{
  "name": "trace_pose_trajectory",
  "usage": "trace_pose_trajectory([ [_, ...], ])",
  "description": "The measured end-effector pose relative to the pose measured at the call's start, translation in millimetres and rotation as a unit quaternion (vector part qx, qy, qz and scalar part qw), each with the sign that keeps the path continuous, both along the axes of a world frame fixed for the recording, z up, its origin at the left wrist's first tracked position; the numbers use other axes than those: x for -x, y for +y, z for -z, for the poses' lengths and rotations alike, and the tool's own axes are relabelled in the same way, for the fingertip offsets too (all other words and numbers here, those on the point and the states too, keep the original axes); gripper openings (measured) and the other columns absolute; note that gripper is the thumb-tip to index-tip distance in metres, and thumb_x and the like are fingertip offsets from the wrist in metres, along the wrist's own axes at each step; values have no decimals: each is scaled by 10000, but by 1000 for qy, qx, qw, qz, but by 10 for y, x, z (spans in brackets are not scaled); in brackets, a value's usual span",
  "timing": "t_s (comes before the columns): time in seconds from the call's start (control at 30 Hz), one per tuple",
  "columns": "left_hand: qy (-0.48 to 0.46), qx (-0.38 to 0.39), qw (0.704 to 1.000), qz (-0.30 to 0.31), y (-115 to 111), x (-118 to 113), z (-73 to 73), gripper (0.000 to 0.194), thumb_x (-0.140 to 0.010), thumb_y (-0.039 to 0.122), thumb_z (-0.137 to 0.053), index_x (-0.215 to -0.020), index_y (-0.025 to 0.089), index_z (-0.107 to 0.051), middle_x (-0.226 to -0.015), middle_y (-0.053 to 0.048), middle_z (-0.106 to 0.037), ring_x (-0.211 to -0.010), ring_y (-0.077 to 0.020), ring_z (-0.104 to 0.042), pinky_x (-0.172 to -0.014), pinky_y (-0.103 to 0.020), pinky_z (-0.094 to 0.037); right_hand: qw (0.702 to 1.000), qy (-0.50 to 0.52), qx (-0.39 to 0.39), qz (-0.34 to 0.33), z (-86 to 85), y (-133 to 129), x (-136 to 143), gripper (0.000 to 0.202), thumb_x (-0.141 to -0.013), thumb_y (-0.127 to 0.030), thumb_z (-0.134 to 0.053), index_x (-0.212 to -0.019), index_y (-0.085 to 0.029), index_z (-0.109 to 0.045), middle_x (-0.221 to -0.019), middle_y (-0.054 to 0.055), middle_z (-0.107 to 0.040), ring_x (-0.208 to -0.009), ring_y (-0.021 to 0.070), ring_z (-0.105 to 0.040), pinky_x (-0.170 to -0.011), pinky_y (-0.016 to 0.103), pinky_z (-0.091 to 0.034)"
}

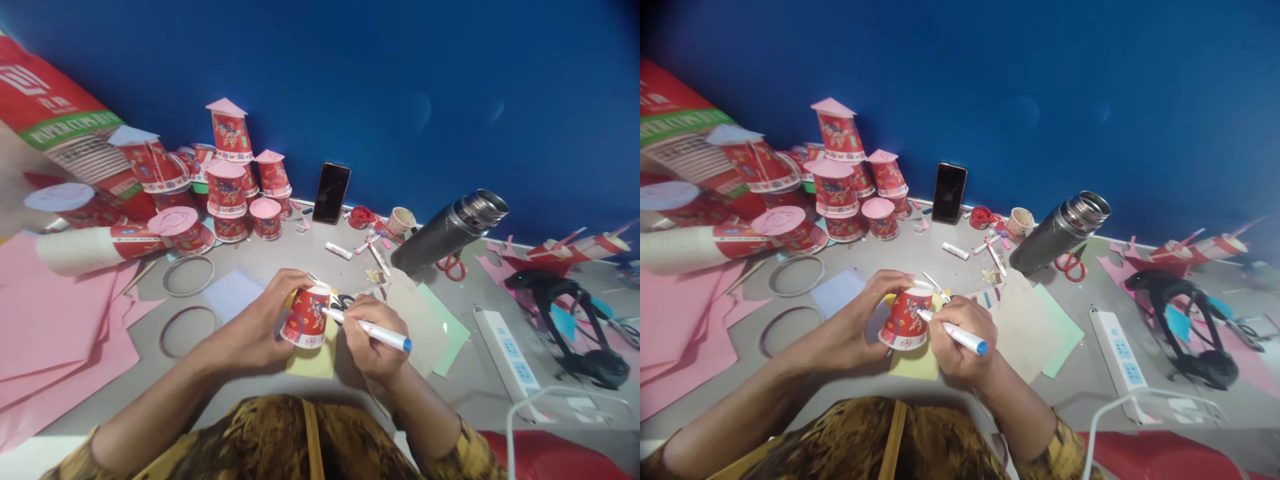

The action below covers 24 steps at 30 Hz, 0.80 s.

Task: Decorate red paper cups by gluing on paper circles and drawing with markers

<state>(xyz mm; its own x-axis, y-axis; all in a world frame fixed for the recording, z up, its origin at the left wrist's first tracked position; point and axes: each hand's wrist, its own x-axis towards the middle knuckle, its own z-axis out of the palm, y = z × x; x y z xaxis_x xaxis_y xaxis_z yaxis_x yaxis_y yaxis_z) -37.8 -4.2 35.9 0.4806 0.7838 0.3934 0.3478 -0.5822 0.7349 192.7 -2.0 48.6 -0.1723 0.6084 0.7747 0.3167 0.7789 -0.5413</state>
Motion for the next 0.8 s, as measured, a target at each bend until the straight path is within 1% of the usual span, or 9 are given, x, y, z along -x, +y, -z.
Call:
trace_pose_trajectory([
  [0.1,10,-13,1000,-4,-1,-17,1,762,-787,38,-676,-1461,286,-421,-1399,-119,-534,-1380,-310,-548,-1163,-515,-534,999,-24,-3,-23,-23,-25,25,145,-904,-92,-627,-885,-224,-684,-699,22,-749,-585,170,-710,-587,288,-611],
  [0.2,14,-19,1000,-5,-5,-29,-5,751,-796,44,-661,-1465,280,-415,-1390,-120,-530,-1372,-307,-551,-1156,-505,-538,999,-48,-13,-22,-28,-31,40,141,-921,-102,-620,-880,-222,-683,-703,23,-758,-592,164,-717,-597,279,-612],
  [0.43,19,-29,999,-10,-4,-35,-3,783,-768,11,-632,-1472,267,-405,-1404,-130,-524,-1380,-309,-548,-1158,-502,-536,996,-76,-31,-30,33,-4,44,124,-959,-119,-614,-921,-217,-679,-726,19,-757,-624,160,-730,-638,275,-611],
  [0.6,16,-20,1000,-6,-5,-55,-8,748,-798,24,-655,-1459,284,-420,-1392,-126,-539,-1373,-314,-561,-1151,-506,-539,995,-83,-46,-8,74,-1,37,127,-943,-106,-625,-923,-228,-656,-711,11,-739,-605,166,-703,-635,284,-587],
  [0.8,11,-14,1000,-8,9,-63,8,666,-843,120,-715,-1431,269,-438,-1368,-130,-557,-1342,-322,-581,-1134,-505,-546,994,-94,-54,23,44,3,0,157,-933,-97,-613,-876,-242,-630,-640,-13,-674,-556,162,-657,-551,278,-529],
])
